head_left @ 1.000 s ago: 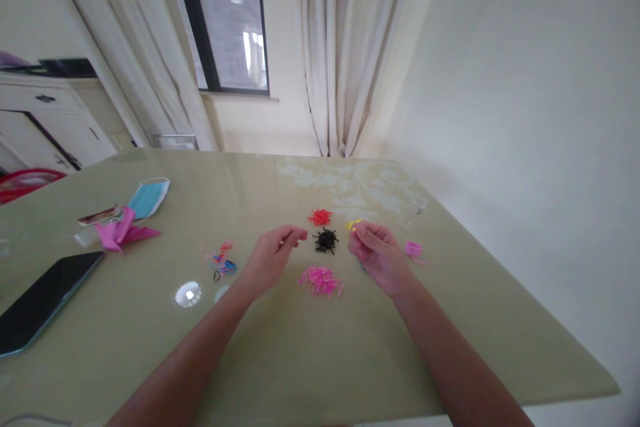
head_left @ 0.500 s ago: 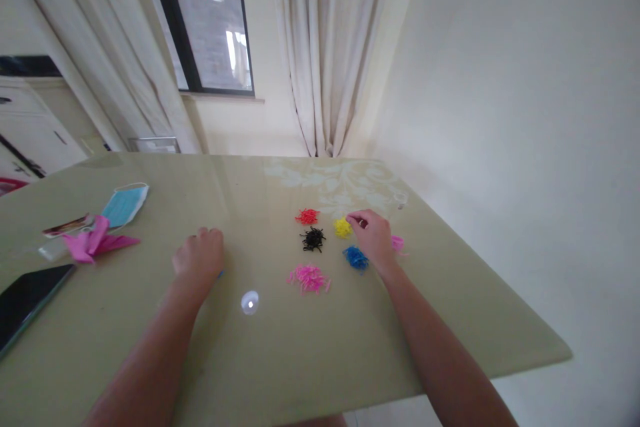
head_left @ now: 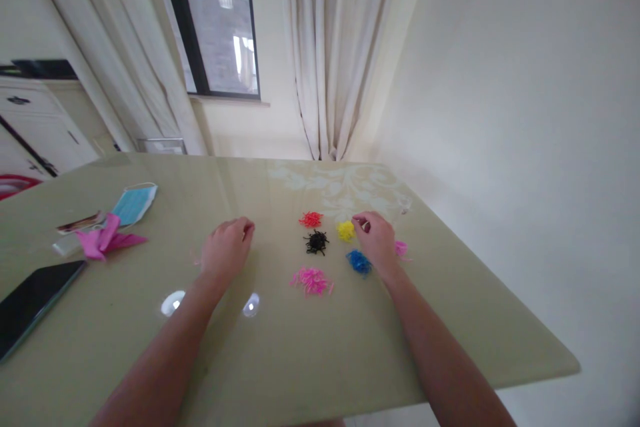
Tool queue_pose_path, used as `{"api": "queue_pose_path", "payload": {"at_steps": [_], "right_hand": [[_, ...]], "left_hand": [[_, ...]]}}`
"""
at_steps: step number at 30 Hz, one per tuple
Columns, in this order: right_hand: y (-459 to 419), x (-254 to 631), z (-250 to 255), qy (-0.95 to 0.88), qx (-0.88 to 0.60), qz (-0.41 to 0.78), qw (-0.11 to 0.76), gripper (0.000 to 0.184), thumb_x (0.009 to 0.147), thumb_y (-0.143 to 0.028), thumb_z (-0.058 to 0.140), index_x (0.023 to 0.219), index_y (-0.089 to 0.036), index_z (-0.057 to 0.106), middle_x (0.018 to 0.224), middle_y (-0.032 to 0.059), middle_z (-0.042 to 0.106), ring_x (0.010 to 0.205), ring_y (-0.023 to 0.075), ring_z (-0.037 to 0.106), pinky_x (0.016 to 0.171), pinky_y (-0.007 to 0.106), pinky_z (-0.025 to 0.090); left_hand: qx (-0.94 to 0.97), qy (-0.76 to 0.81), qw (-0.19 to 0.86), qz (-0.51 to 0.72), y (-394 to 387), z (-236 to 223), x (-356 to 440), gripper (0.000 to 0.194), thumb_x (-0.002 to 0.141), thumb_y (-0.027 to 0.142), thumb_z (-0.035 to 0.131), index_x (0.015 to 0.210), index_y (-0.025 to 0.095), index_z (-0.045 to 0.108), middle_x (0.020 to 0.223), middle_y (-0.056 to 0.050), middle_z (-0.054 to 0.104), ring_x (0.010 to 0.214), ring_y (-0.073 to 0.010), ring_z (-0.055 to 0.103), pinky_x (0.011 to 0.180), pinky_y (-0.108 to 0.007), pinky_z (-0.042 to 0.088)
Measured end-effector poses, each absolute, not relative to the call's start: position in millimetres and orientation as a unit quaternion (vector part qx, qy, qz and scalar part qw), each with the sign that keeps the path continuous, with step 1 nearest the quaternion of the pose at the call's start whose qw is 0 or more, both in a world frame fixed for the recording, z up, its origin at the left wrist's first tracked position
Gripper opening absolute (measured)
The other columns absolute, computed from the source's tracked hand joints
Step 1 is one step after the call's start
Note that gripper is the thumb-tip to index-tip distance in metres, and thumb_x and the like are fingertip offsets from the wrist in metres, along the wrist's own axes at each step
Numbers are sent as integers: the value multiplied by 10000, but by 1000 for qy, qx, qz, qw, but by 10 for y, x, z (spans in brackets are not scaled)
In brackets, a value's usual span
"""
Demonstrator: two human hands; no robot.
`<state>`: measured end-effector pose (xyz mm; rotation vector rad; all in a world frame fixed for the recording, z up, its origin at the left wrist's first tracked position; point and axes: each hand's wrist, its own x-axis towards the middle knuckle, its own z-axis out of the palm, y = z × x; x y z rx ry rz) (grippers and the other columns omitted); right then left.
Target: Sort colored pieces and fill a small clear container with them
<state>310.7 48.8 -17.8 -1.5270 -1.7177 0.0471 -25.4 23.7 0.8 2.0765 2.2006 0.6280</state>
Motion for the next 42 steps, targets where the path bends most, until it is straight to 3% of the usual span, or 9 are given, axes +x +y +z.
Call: {"api": "queue_pose_path", "payload": {"at_steps": [3, 7, 13, 20, 24, 27, 31, 38, 42], "right_hand": [[333, 2967, -125, -706, -547, 46, 448, 170, 953, -310, 638, 884, -184, 729, 781, 44, 678, 646, 171, 583, 653, 303, 449], [146, 2683, -128, -747, -490, 105, 436, 208, 973, -380, 669, 874, -200, 700, 753, 23, 662, 632, 159, 570, 638, 290, 443], [14, 2476, -150, -780, -453, 132, 411, 187, 997, -372, 663, 921, -209, 718, 805, 29, 686, 676, 161, 588, 669, 293, 455], [-28, 2421, -160, -758, -429, 209, 444, 270, 953, -372, 736, 1172, -215, 724, 884, 35, 732, 664, 150, 602, 661, 281, 491], [-88, 2413, -119, -771, -409, 191, 450, 211, 976, -374, 707, 1125, -230, 748, 894, 46, 737, 697, 159, 613, 685, 284, 505], [-124, 2418, -87, -780, -396, 165, 456, 181, 1005, -370, 663, 1052, -233, 771, 862, 53, 734, 713, 172, 617, 698, 296, 504], [-132, 2427, -65, -785, -389, 155, 455, 208, 1041, -339, 597, 1099, -254, 777, 888, 60, 754, 754, 192, 646, 725, 316, 504], [-106, 2442, -60, -778, -393, 161, 463, 214, 1042, -305, 581, 1092, -244, 781, 892, 68, 750, 781, 202, 658, 743, 319, 506], [-109, 2446, -60, -786, -392, 149, 454, 221, 1043, -306, 573, 1087, -238, 779, 863, 67, 735, 765, 201, 649, 726, 319, 498]], "left_hand": [[685, 649, 116, 310, 272, -87, -167, 270, 969, 398, 536, 987, 222, 740, 980, -91, 810, 914, -272, 746, 819, -366, 534], [663, 597, 214, 399, 291, -163, -93, 273, 906, 465, 634, 929, 210, 731, 890, -72, 810, 801, -227, 749, 755, -327, 547], [618, 559, 295, 468, 234, -65, 24, 325, 834, 492, 719, 886, 171, 728, 855, -95, 799, 763, -219, 740, 725, -329, 559], [601, 446, 435, 500, 69, 4, 285, 324, 822, 467, 785, 922, 160, 758, 896, -94, 810, 816, -194, 746, 782, -310, 588], [601, 399, 494, 485, -46, 11, 443, 313, 831, 452, 797, 923, 155, 762, 903, -98, 811, 838, -195, 749, 807, -317, 594], [599, 392, 504, 483, -82, 16, 487, 312, 836, 448, 800, 929, 152, 772, 902, -97, 808, 836, -194, 744, 799, -311, 594], [603, 395, 487, 492, -70, -6, 482, 293, 852, 443, 788, 926, 160, 785, 867, -80, 796, 773, -176, 716, 747, -298, 592], [624, 392, 449, 505, -62, -54, 499, 263, 868, 391, 779, 1032, 186, 792, 985, -82, 812, 868, -193, 749, 830, -322, 600], [644, 401, 420, 499, -79, -38, 507, 203, 878, 360, 771, 1004, 206, 811, 956, -64, 817, 846, -184, 749, 811, -305, 592]]}}
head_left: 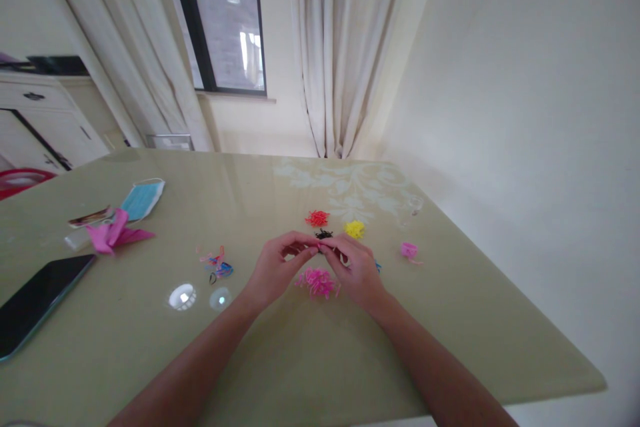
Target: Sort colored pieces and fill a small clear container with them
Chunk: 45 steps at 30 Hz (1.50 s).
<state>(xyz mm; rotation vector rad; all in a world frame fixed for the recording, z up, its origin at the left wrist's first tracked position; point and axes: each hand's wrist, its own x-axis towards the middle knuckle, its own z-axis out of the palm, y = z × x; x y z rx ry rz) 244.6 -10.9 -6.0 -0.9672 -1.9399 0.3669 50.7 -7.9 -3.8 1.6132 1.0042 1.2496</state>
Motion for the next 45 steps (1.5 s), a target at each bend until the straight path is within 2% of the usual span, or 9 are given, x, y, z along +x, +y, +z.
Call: {"api": "queue_pose_path", "payload": {"at_steps": [7, 12, 21, 32, 35, 38, 41, 45], "right_hand": [[-128, 2453, -59, -800, -378, 119, 452, 214, 1040, -263, 570, 1082, -228, 777, 856, 65, 731, 738, 185, 642, 679, 296, 484], [-145, 2448, -17, -786, -360, 104, 492, 171, 1037, -263, 608, 1056, -216, 771, 832, 43, 734, 697, 156, 616, 659, 276, 479], [-198, 2462, 106, -734, -354, 233, 531, 156, 1011, -282, 653, 928, -215, 766, 802, 15, 730, 722, 149, 651, 683, 266, 495], [-173, 2497, 115, -725, -373, 274, 509, 160, 1000, -306, 664, 941, -207, 774, 832, 23, 739, 727, 149, 634, 677, 263, 474], [-100, 2579, 138, -756, -395, 288, 434, 151, 986, -301, 684, 942, -203, 790, 820, 22, 746, 692, 149, 616, 644, 266, 450], [-23, 2650, 106, -798, -413, 280, 338, 120, 965, -273, 716, 936, -207, 812, 815, 22, 754, 682, 148, 607, 642, 268, 430], [12, 2650, 33, -823, -414, 266, 283, 86, 941, -195, 736, 942, -204, 822, 849, 27, 759, 709, 145, 620, 679, 267, 439], [-9, 2579, -18, -837, -413, 261, 244, 118, 907, -115, 748, 959, -188, 825, 901, 40, 744, 768, 149, 646, 719, 262, 453]], "left_hand": [[652, 410, 404, 494, -82, -44, 506, 214, 856, 380, 798, 963, 195, 810, 880, -56, 802, 766, -170, 714, 722, -277, 564], [616, 403, 449, 505, -86, -25, 498, 270, 884, 434, 769, 953, 174, 789, 921, -73, 800, 836, -184, 727, 796, -300, 569], [548, 345, 569, 507, -169, 64, 530, 297, 875, 470, 791, 881, 176, 748, 794, -11, 715, 702, -107, 599, 686, -224, 501], [552, 353, 568, 498, -149, 23, 521, 299, 892, 477, 758, 878, 179, 744, 811, -19, 719, 711, -114, 596, 703, -236, 491], [567, 401, 515, 502, -50, -19, 456, 335, 907, 511, 705, 922, 181, 757, 895, -55, 763, 749, -145, 631, 715, -268, 515], [579, 496, 411, 499, 100, -133, 336, 361, 936, 502, 628, 999, 174, 764, 923, -85, 784, 776, -189, 672, 718, -312, 536], [644, 553, 289, 442, 212, -284, 230, 317, 982, 401, 562, 1076, 171, 760, 1014, -105, 788, 877, -228, 708, 828, -374, 557], [759, 547, 142, 322, 246, -450, 203, 336, 989, 218, 532, 1271, 174, 711, 1271, -134, 730, 1150, -273, 673, 1052, -446, 506]]}}
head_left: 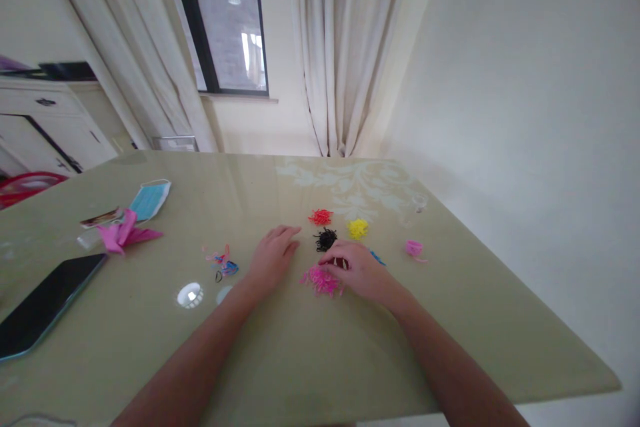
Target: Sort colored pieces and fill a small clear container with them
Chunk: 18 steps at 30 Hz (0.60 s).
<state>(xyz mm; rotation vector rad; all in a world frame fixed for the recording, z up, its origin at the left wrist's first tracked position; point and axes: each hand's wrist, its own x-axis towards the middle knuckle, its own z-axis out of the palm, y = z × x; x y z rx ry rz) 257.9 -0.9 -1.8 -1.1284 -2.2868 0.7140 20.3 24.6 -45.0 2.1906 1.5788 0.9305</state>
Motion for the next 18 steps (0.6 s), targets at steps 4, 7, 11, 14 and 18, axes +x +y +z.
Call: {"api": "queue_pose_path", "payload": {"at_steps": [4, 7, 11, 14, 18], "right_hand": [[-29, 2551, -13, -844, -411, 268, 217, 91, 924, -163, 746, 957, -181, 829, 894, 42, 711, 746, 140, 634, 701, 256, 456], [-16, 2573, -21, -840, -415, 277, 213, 86, 923, -200, 755, 959, -185, 831, 890, 38, 701, 717, 129, 619, 677, 249, 451], [16, 2612, -60, -833, -411, 284, 237, 73, 899, -221, 780, 946, -189, 827, 877, 31, 703, 681, 118, 598, 645, 245, 439], [25, 2623, -78, -826, -404, 278, 279, 72, 894, -214, 777, 944, -191, 823, 861, 30, 704, 651, 116, 572, 626, 249, 433], [16, 2603, -47, -811, -413, 258, 324, 60, 881, -161, 764, 899, -186, 815, 810, 20, 689, 631, 117, 550, 620, 255, 426]], "left_hand": [[789, 562, 54, 241, 262, -517, 195, 405, 978, 109, 497, 1330, 177, 687, 1361, -140, 677, 1251, -284, 615, 1095, -436, 484], [786, 578, 23, 220, 300, -499, 131, 359, 989, 103, 470, 1205, 170, 749, 1315, -145, 692, 1199, -289, 623, 1070, -438, 490], [789, 575, 53, 207, 329, -437, 62, 303, 1011, 161, 476, 1009, 173, 778, 1094, -129, 735, 1044, -267, 664, 985, -410, 511], [784, 586, 50, 199, 314, -412, 65, 253, 1006, 181, 498, 984, 169, 750, 1019, -120, 716, 997, -269, 665, 936, -402, 507], [778, 605, 14, 168, 286, -424, 93, 213, 1014, 195, 492, 996, 172, 703, 1051, -127, 695, 1004, -275, 651, 910, -397, 488]]}}
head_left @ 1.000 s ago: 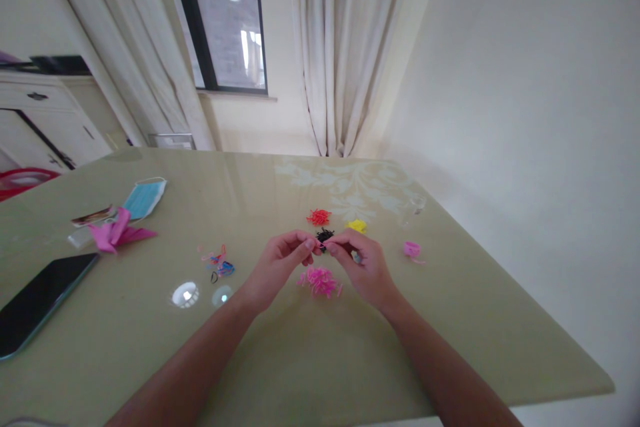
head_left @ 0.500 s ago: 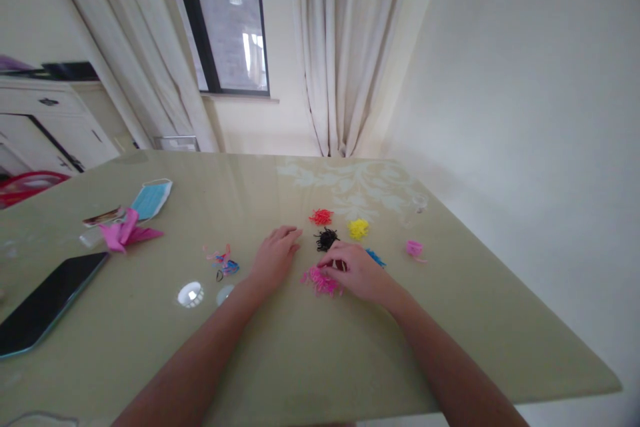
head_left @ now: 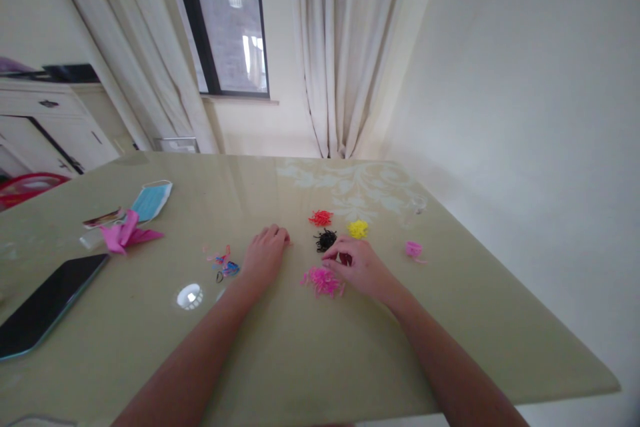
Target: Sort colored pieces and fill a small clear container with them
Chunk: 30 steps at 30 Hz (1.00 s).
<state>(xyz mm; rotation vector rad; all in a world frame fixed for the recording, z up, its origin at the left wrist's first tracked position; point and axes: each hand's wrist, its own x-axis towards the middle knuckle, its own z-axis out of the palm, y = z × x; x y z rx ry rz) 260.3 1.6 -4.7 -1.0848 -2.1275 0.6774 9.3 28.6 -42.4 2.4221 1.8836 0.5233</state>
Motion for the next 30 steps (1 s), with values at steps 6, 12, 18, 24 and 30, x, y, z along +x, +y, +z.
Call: {"api": "queue_pose_path", "payload": {"at_steps": [6, 12, 18, 24, 30], "right_hand": [[3, 2561, 0, -776, -429, 250, 388, 81, 908, -237, 764, 954, -184, 805, 809, 25, 702, 629, 123, 550, 611, 258, 435], [-40, 2551, 21, -758, -413, 264, 430, 238, 936, -378, 759, 1104, -212, 784, 853, 33, 739, 657, 139, 575, 615, 264, 457], [-74, 2544, 55, -764, -402, 251, 438, 243, 951, -444, 733, 1003, -217, 804, 796, 36, 719, 651, 149, 572, 602, 275, 451], [-64, 2548, 50, -760, -400, 252, 447, 211, 956, -412, 723, 930, -215, 793, 782, 36, 712, 639, 148, 567, 592, 279, 446], [-71, 2548, 62, -754, -399, 264, 451, 219, 924, -427, 756, 981, -220, 797, 763, 22, 704, 611, 137, 550, 571, 267, 441]], "left_hand": [[749, 543, 175, 336, 188, -286, 232, 171, 1011, 220, 499, 939, 187, 651, 913, -71, 726, 873, -219, 664, 807, -333, 502], [717, 442, 274, 464, -65, -41, 476, 168, 987, 319, 607, 971, 201, 726, 920, -42, 775, 848, -182, 697, 798, -290, 525], [716, 419, 299, 472, -147, -38, 552, 151, 976, 285, 628, 984, 201, 753, 928, -47, 791, 835, -178, 706, 776, -284, 540], [705, 425, 296, 485, -135, -50, 540, 146, 979, 296, 637, 990, 208, 753, 928, -46, 792, 841, -179, 709, 789, -290, 545], [703, 423, 294, 490, -132, -47, 543, 166, 981, 324, 634, 994, 208, 752, 929, -52, 794, 849, -185, 715, 790, -297, 554]]}}
